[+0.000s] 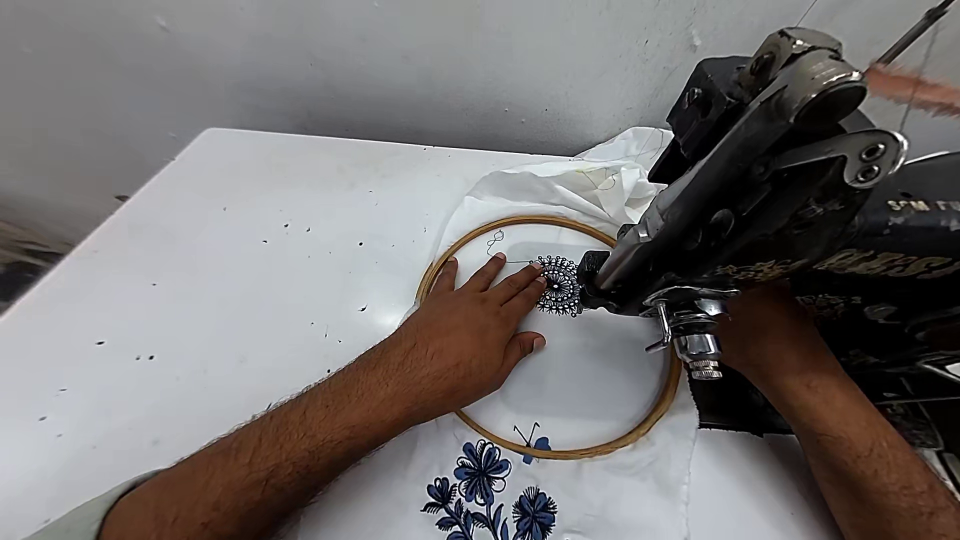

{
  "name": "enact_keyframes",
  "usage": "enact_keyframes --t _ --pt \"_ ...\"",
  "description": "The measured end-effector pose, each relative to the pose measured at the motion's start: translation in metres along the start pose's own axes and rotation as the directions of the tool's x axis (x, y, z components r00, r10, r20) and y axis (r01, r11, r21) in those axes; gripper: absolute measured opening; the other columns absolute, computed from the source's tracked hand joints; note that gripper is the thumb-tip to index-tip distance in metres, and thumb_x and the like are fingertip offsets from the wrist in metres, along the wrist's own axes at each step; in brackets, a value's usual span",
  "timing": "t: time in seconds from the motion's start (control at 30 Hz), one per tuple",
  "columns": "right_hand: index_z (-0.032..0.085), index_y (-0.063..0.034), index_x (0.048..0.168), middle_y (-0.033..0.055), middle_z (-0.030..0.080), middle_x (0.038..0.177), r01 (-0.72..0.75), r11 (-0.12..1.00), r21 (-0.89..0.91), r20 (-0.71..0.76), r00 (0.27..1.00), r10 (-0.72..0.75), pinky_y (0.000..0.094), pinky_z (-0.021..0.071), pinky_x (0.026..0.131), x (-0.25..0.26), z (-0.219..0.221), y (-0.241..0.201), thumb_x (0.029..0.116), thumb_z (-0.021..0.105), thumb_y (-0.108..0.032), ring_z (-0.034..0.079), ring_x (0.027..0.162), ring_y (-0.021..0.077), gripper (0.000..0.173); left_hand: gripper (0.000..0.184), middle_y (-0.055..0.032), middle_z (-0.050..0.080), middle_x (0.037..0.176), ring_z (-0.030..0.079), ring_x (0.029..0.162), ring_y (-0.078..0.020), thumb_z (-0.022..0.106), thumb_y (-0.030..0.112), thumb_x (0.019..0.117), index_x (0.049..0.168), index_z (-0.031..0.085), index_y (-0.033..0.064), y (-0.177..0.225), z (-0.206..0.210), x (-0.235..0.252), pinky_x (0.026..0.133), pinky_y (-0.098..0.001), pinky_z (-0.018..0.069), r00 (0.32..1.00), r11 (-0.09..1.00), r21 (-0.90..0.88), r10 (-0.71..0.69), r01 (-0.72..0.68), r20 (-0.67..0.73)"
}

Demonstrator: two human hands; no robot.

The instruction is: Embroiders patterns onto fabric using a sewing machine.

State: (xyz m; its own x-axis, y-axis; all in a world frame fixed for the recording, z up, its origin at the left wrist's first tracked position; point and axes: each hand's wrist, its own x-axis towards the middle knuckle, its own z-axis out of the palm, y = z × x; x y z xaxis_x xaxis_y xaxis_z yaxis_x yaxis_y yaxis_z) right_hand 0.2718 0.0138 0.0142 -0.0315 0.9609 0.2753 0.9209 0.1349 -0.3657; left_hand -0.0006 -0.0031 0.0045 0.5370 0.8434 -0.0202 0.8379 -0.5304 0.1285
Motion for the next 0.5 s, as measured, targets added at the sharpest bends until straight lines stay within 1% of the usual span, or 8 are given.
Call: enact_keyframes --t 0.1,0.2,0.3,0.33,0.37,0.4,0.5 --pt "0.064 0.0005 0.085 0.0197 0.063 0.082 0.056 0.998 -0.021 -0.033 0.998 -0.057 0.0551 0.046 0.067 0.0003 0.0002 0.0037 0.0878 0.077 -0.015 0.062 0.078 0.0337 0.02 0.063 0.0048 0.034 0.167 0.027 0.156 -0.0276 0.028 0.053 0.1085 0.16 0.039 0.0198 0.0004 0.0045 0.0019 0.118 -0.073 0.0199 1.0 1.0 -0.021 0.014 -0.014 -0.024" --pt "0.065 0.0008 0.087 0.0203 0.063 0.083 0.021 0.999 -0.047 -0.017 1.0 -0.021 0.0567 0.0462 0.067 -0.001 -0.0022 0.0027 0.0902 0.076 -0.022 0.063 0.078 0.035 0.026 0.062 0.0045 0.033 0.167 0.026 0.156 -0.0277 0.028 0.052 0.1087 0.16 0.039 0.0193 0.0008 0.006 0.0025 0.118 -0.0734 0.0197 0.999 0.999 -0.028 0.026 -0.026 -0.028" --pt "0.063 -0.0015 0.084 0.017 0.061 0.078 -0.015 0.999 -0.047 -0.004 1.0 0.015 0.054 0.0442 0.063 -0.0013 -0.0027 0.001 0.0909 0.076 -0.022 0.06 0.073 0.032 0.025 0.063 0.0048 0.033 0.168 0.025 0.157 -0.0273 0.026 0.053 0.1088 0.16 0.039 0.0194 0.001 0.0054 0.0021 0.119 -0.0727 0.0184 1.0 0.999 -0.028 0.025 -0.026 -0.018" --pt "0.064 -0.0019 0.083 0.0167 0.061 0.078 -0.005 0.999 -0.051 -0.013 1.0 0.004 0.0537 0.0441 0.064 -0.0014 -0.002 0.0014 0.0908 0.075 -0.022 0.06 0.074 0.0317 0.025 0.063 0.0048 0.033 0.168 0.025 0.157 -0.0273 0.027 0.053 0.1088 0.16 0.039 0.0192 0.0009 0.0054 0.0019 0.118 -0.0728 0.0186 0.999 0.999 -0.027 0.026 -0.026 -0.019" --pt "0.064 -0.0012 0.084 0.0183 0.062 0.081 0.007 0.998 -0.056 -0.02 1.0 -0.008 0.0555 0.0456 0.066 -0.0019 -0.0016 0.0014 0.0909 0.075 -0.022 0.062 0.077 0.0337 0.024 0.063 0.0051 0.033 0.167 0.025 0.157 -0.0272 0.026 0.053 0.1087 0.16 0.039 0.0195 0.0008 0.0053 0.0017 0.118 -0.0727 0.0192 1.0 0.999 -0.025 0.026 -0.026 -0.018" --pt "0.064 -0.0007 0.085 0.0192 0.063 0.082 0.013 0.998 -0.053 -0.029 0.999 -0.015 0.0559 0.0458 0.067 -0.0023 -0.0008 0.0016 0.0908 0.075 -0.021 0.063 0.079 0.0344 0.023 0.062 0.0052 0.033 0.168 0.025 0.156 -0.0272 0.026 0.053 0.1087 0.16 0.039 0.0196 0.0007 0.005 0.0014 0.118 -0.0728 0.0195 1.0 0.999 -0.024 0.025 -0.025 -0.019" --pt "0.063 0.0008 0.085 0.0201 0.062 0.082 -0.019 0.999 -0.038 -0.033 0.999 0.017 0.0556 0.0452 0.066 -0.0038 -0.0011 -0.0016 0.0906 0.075 -0.02 0.061 0.077 0.0346 0.024 0.062 0.0046 0.033 0.167 0.026 0.156 -0.0274 0.027 0.052 0.1088 0.16 0.039 0.0195 -0.0001 0.0044 0.001 0.118 -0.073 0.0199 0.999 0.999 -0.032 0.02 -0.021 -0.025"
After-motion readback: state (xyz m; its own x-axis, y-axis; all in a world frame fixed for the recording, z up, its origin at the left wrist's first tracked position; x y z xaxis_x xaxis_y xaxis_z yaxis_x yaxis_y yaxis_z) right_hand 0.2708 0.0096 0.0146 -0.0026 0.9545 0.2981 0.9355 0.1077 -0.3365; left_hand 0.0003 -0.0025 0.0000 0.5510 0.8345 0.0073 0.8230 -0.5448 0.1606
